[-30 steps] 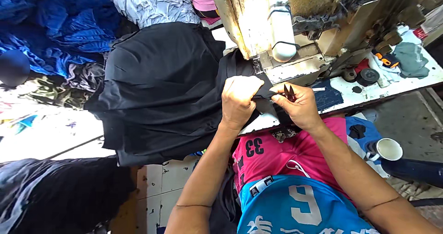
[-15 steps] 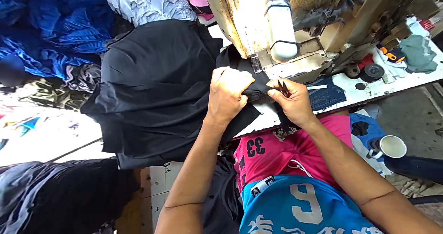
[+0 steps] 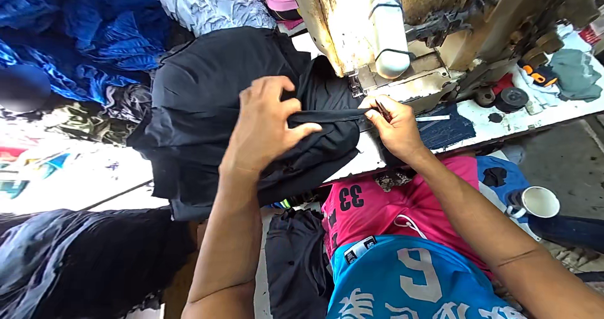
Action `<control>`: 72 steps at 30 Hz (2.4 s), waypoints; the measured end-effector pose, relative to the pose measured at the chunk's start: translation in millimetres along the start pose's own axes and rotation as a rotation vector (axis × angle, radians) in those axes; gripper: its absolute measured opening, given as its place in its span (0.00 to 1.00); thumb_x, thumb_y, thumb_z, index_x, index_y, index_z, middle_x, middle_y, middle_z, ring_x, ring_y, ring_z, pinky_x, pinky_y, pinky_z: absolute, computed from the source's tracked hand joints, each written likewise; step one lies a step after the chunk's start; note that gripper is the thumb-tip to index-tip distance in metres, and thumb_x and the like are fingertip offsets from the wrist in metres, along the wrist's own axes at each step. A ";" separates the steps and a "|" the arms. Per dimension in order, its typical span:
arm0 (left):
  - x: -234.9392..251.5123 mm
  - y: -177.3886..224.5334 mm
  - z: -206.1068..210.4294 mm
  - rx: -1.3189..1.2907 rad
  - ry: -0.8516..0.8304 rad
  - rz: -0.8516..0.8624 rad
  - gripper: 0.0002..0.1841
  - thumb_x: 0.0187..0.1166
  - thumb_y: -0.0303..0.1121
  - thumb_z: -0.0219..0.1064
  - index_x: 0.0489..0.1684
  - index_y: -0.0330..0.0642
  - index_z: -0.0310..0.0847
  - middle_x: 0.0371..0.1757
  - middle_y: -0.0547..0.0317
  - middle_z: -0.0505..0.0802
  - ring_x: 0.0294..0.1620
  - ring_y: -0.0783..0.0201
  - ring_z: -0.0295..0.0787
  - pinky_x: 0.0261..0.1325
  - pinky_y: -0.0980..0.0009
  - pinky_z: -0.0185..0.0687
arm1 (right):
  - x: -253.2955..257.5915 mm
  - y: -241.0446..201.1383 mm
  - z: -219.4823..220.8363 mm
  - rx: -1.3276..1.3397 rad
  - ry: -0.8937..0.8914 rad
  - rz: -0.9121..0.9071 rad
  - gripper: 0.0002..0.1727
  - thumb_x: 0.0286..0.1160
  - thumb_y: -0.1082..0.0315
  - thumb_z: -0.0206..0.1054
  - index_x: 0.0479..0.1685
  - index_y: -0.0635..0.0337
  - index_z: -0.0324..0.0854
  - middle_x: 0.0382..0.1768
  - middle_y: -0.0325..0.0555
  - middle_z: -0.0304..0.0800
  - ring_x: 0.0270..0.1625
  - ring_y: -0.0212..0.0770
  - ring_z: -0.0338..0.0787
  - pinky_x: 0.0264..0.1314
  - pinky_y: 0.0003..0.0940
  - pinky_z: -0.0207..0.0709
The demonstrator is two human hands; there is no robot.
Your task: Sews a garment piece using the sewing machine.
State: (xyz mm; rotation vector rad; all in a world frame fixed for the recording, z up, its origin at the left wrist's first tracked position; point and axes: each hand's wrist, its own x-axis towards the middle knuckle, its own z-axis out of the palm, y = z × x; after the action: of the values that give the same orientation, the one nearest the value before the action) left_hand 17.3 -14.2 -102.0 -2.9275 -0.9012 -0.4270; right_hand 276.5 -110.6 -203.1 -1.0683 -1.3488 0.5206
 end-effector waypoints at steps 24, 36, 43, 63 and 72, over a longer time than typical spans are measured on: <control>-21.6 97.8 94.4 -0.048 0.333 0.103 0.10 0.75 0.23 0.65 0.40 0.45 0.93 0.67 0.58 0.92 0.75 0.48 0.82 0.86 0.33 0.52 | -93.2 -45.1 -42.9 -0.111 -0.202 0.035 0.07 0.82 0.72 0.67 0.49 0.63 0.89 0.51 0.42 0.91 0.49 0.31 0.90 0.52 0.27 0.89; -18.9 84.4 51.7 -0.020 0.109 0.102 0.15 0.76 0.22 0.61 0.50 0.47 0.93 0.65 0.61 0.93 0.69 0.50 0.85 0.84 0.32 0.56 | -70.5 -35.6 -38.3 0.003 -0.083 0.190 0.06 0.82 0.71 0.67 0.47 0.60 0.88 0.45 0.40 0.91 0.38 0.32 0.90 0.37 0.29 0.88; 11.9 49.1 50.9 0.032 0.203 0.093 0.15 0.79 0.22 0.56 0.44 0.47 0.92 0.59 0.63 0.95 0.67 0.52 0.86 0.86 0.39 0.56 | -42.0 -23.8 -21.4 -0.032 -0.047 0.167 0.06 0.83 0.71 0.66 0.50 0.60 0.87 0.42 0.40 0.91 0.33 0.31 0.87 0.33 0.27 0.84; 11.1 -3.5 -40.1 -0.032 -0.023 0.180 0.22 0.76 0.53 0.69 0.28 0.41 0.86 0.76 0.40 0.80 0.82 0.35 0.68 0.80 0.34 0.62 | -0.6 -9.2 -16.9 -0.111 -0.182 -0.033 0.09 0.84 0.74 0.61 0.51 0.62 0.87 0.51 0.45 0.91 0.55 0.34 0.90 0.60 0.32 0.86; -21.1 99.5 29.9 -0.487 0.112 0.397 0.17 0.78 0.47 0.74 0.26 0.44 0.86 0.26 0.62 0.87 0.30 0.66 0.84 0.37 0.65 0.78 | -62.8 -52.4 -55.5 -0.175 -0.487 -0.012 0.07 0.84 0.70 0.65 0.50 0.58 0.89 0.53 0.38 0.91 0.51 0.29 0.91 0.53 0.29 0.89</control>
State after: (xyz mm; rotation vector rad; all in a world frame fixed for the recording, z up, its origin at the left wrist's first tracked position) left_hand 63.5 -104.4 -133.1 -3.3461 -0.2013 -0.8707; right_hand 301.8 -204.4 -184.6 -1.1161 -1.8534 0.6927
